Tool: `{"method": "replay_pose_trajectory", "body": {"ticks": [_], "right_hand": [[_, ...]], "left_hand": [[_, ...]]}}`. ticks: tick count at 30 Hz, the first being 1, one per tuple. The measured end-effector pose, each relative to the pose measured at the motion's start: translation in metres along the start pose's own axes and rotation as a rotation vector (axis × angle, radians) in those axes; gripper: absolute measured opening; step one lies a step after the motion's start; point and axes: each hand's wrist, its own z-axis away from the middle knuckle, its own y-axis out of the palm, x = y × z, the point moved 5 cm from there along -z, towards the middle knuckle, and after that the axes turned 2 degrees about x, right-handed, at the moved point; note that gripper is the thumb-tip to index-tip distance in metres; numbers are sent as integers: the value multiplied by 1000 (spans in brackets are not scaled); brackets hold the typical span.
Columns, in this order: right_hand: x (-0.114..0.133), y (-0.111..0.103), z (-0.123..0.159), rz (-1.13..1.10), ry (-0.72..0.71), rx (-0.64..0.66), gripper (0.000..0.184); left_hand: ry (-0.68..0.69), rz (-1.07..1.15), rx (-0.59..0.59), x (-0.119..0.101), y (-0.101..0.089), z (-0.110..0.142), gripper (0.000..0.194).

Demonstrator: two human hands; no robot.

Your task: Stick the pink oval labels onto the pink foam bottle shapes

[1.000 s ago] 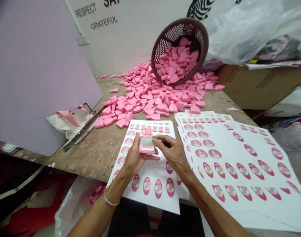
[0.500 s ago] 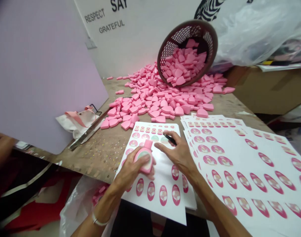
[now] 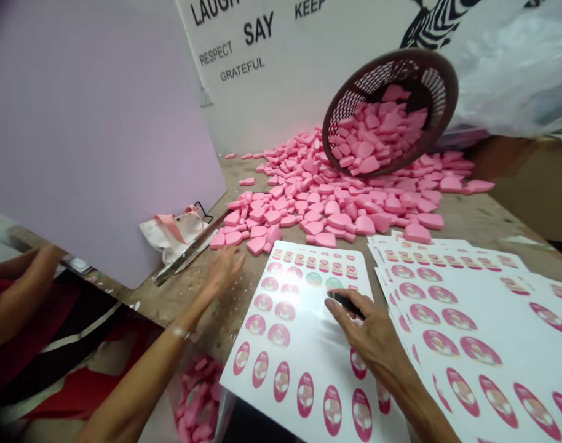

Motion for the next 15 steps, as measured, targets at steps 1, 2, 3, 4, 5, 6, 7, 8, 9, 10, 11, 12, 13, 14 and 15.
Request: {"method": "replay_pose_trajectory", "body": {"ticks": [1,2,3,4,5,6,7,8,9,10,11,12,13,14,15], "right_hand": [[-3,-1,2,14,9,-3,38],[-7,-1,5,25,21,-5,38],[-12,-2,8,32,36,-9,39],[-17,-3,11,37,51,-9,39],[-21,-2,13,47,61,-6,39],[-25,-1,16,66,60,0,39],[-27,2,18,101,46,5,39],[-29,4,19,150,12,10,39],[-30,7,21,211,-37,13,39],[-31,10,23,278,-98,16,38],[-32,11,24,340,-161,16,38],[-33,12,26,391,-217,20,38],[-35,11,27,427,-259,28,38],[-37,9,28,450,-284,39,38],[-39,5,27,462,-291,50,40]], "left_hand": [[-8,10,-11,-9,11,-24,34],[-21,20,-16,-16,22,-45,37],[-38,32,-13,-21,32,-61,39],[-58,43,-5,-24,41,-73,40],[-77,56,4,-25,48,-81,40],[-97,71,17,-25,53,-85,39],[-115,89,30,-24,56,-86,37],[-129,112,41,-21,57,-85,35],[-137,140,48,-19,57,-81,34],[-141,176,47,-16,54,-74,32],[-142,218,38,-14,50,-65,31],[-140,267,21,-13,45,-55,31],[-137,324,-2,-13,41,-43,32],[-136,395,-23,-15,37,-30,32],[-130,464,-33,-19,35,-17,32]]}}
